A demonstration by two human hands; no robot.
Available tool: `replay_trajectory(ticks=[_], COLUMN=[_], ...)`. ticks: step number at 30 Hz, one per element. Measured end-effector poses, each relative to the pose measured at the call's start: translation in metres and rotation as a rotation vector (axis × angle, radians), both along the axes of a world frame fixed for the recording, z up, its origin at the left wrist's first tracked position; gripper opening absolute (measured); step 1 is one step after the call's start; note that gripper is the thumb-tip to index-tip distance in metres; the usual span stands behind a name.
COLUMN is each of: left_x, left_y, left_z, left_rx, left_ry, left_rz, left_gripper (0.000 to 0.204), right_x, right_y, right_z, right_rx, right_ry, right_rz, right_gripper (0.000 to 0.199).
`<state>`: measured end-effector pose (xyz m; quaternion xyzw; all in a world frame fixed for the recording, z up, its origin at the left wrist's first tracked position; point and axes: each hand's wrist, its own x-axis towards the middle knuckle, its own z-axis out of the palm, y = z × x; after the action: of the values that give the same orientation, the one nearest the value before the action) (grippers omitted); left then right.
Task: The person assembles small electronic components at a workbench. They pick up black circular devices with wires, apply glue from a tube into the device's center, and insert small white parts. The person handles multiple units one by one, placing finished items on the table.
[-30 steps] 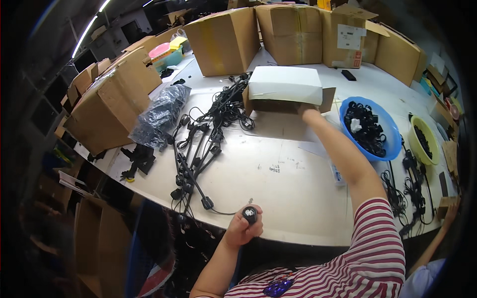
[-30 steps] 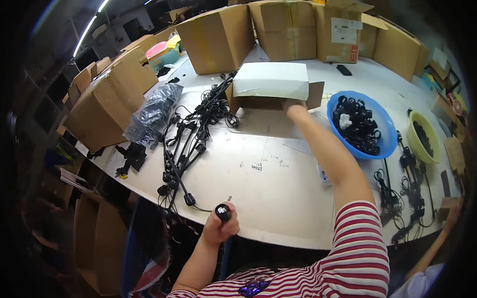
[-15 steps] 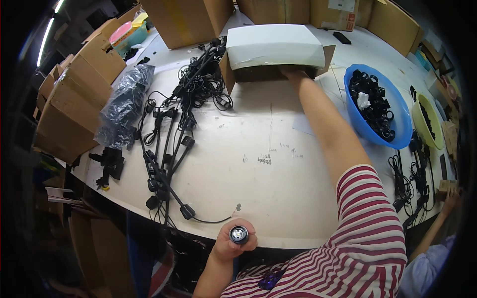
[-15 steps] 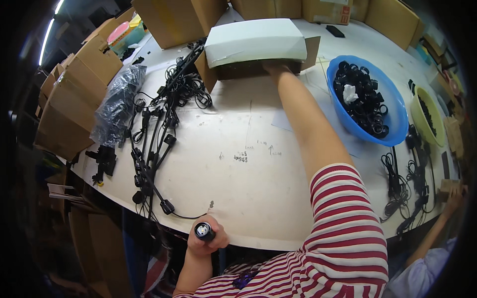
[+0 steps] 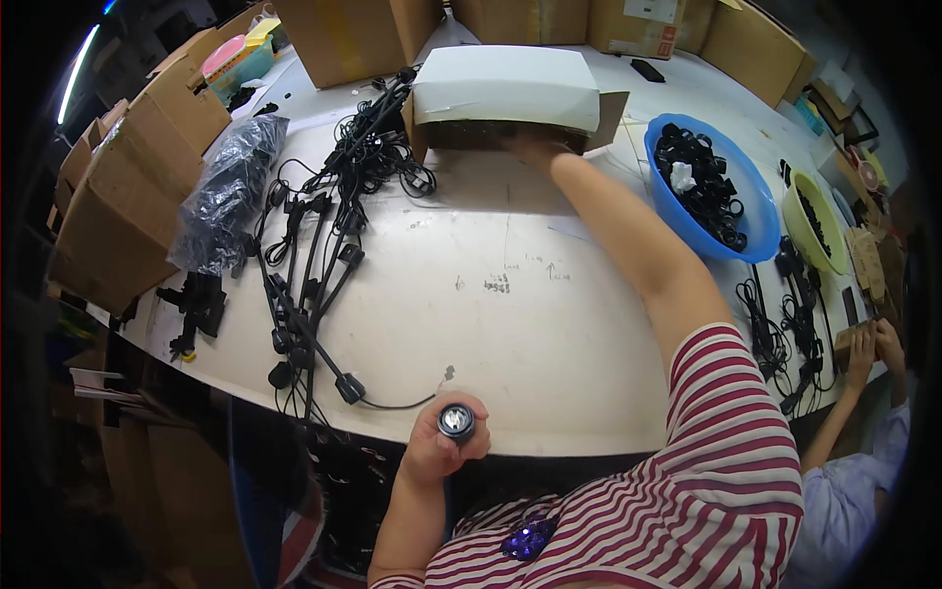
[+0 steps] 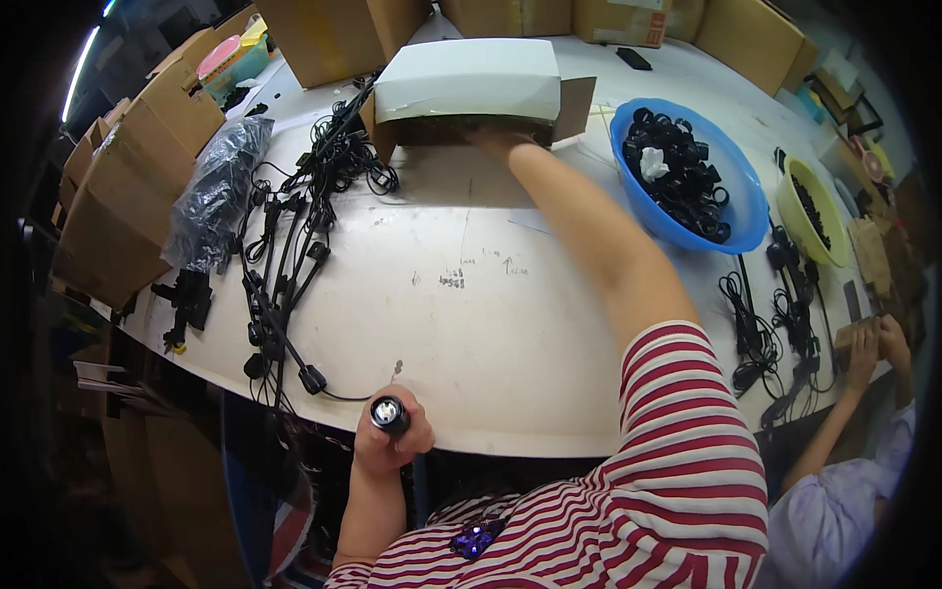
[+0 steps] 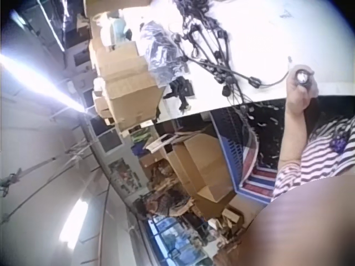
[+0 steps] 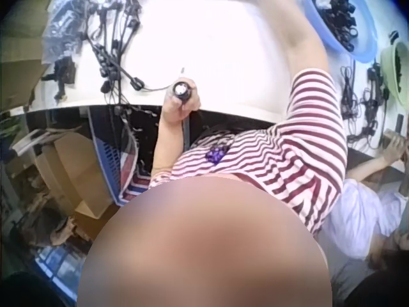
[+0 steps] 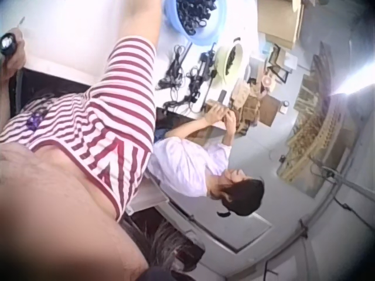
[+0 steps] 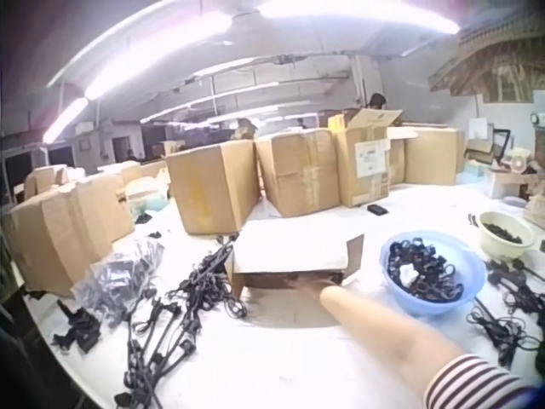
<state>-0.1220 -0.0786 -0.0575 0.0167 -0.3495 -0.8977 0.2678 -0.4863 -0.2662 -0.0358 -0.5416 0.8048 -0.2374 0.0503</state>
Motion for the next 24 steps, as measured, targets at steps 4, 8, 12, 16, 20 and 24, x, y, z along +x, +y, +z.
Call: replay_trajectory(ticks=[4, 8, 12, 16, 20, 24], left_x=[-0.004, -0.002, -0.003, -0.003, 0.004, 0.005], left_y=[0.000, 0.000, 0.000, 0.001, -0.002, -0.002], left_z=[0.002, -0.002, -0.005, -0.004, -0.007, -0.002], left_rx=[-0.034, -0.001, 0.006, 0.006, 0.010, 0.049], left_ry=[0.008, 0.071, 0.084, 0.053, -0.024, -0.001], left_rz=[-0.008, -0.022, -0.027, -0.012, -0.059, -0.112], left_gripper=[0.050, 0.051, 0.051, 0.052, 0.055, 0.056], right_x=[0.008, 0.067, 0.065, 0.000, -0.025, -0.030], right_y=[0.013, 0.064, 0.060, -0.019, -0.060, -0.083], right_z=[-0.011, 0.024, 0.041, 0.004, -0.001, -0.002], right_rx=[0.238, 0.345, 0.065, -0.229, -0.164, -0.111], right_ry=[-0.084, 0.033, 0.253, -0.048, 0.038, 0.028], right_rz=[0.050, 0.112, 0.042, 0.116, 0.042, -0.006], right_gripper=[0.064, 0.061, 0.061, 0.057, 0.059, 0.061])
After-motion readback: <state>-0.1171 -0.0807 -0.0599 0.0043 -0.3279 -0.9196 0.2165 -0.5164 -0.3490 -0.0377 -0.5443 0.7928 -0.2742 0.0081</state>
